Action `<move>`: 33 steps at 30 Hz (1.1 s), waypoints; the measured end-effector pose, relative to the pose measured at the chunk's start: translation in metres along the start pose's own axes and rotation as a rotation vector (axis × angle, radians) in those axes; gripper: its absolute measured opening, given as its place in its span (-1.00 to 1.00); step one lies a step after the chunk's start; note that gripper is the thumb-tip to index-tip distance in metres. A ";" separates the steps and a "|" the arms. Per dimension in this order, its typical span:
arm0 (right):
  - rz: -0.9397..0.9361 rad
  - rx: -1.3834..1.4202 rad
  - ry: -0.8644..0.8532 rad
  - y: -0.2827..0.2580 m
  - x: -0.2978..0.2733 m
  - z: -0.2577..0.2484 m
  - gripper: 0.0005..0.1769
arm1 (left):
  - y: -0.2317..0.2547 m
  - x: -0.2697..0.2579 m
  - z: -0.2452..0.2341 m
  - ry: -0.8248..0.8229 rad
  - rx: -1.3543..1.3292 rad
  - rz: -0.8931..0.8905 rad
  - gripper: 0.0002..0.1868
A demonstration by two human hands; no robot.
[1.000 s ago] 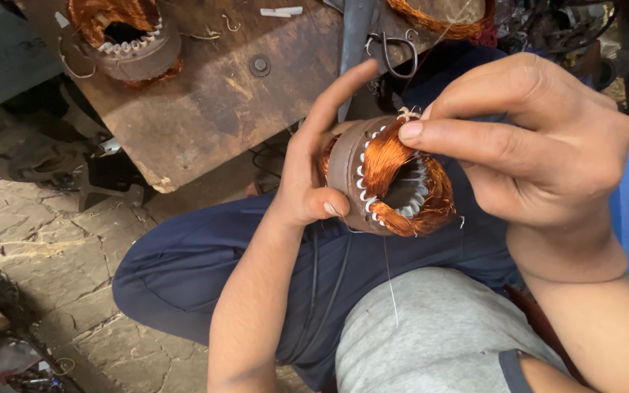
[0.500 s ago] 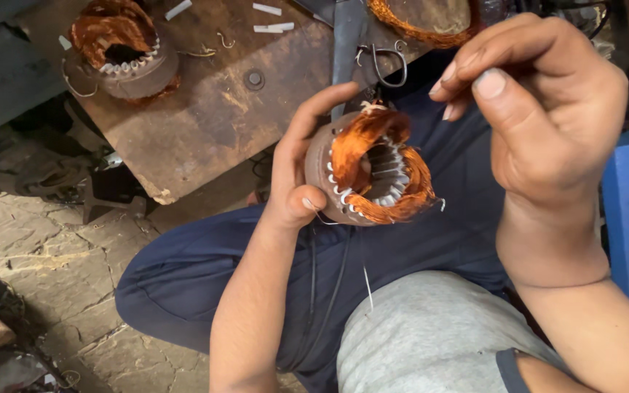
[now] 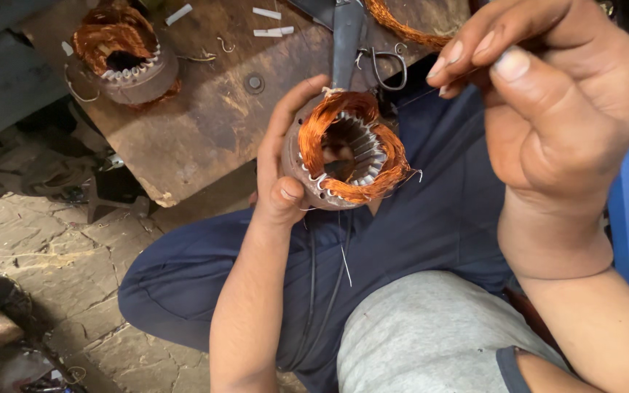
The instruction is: The person winds copper wire by hand into the slots of a motor stator, then uses pliers to trim the wire ends. They connect the stator leads to a testing device and appear to verify the winding.
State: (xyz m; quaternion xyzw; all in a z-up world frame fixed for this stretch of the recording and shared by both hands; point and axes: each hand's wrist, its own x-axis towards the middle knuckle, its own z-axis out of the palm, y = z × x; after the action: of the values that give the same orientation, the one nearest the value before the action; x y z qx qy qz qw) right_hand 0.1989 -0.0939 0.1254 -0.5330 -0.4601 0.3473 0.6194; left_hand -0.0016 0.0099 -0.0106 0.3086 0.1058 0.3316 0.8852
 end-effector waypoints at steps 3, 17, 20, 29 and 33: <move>-0.008 0.061 0.024 0.005 -0.001 -0.008 -0.87 | 0.001 0.000 -0.001 0.007 0.007 0.002 0.43; -0.252 0.181 0.125 0.032 -0.032 -0.029 -0.84 | -0.005 0.003 -0.006 0.123 0.093 0.080 0.47; -0.036 -0.098 0.182 0.055 -0.040 -0.003 -0.90 | -0.008 0.001 -0.010 0.154 0.096 0.056 0.47; 0.320 0.109 -0.018 0.098 -0.042 0.025 -0.57 | -0.018 0.004 -0.026 0.162 0.021 0.118 0.36; 0.218 -0.018 -0.045 0.110 -0.028 0.031 -0.57 | -0.007 0.002 -0.040 0.146 0.151 0.150 0.32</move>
State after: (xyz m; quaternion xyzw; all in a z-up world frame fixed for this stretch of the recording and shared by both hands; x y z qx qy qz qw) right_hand 0.1671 -0.0884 0.0120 -0.5776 -0.4163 0.4202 0.5626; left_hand -0.0122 0.0265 -0.0466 0.3564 0.1712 0.4095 0.8222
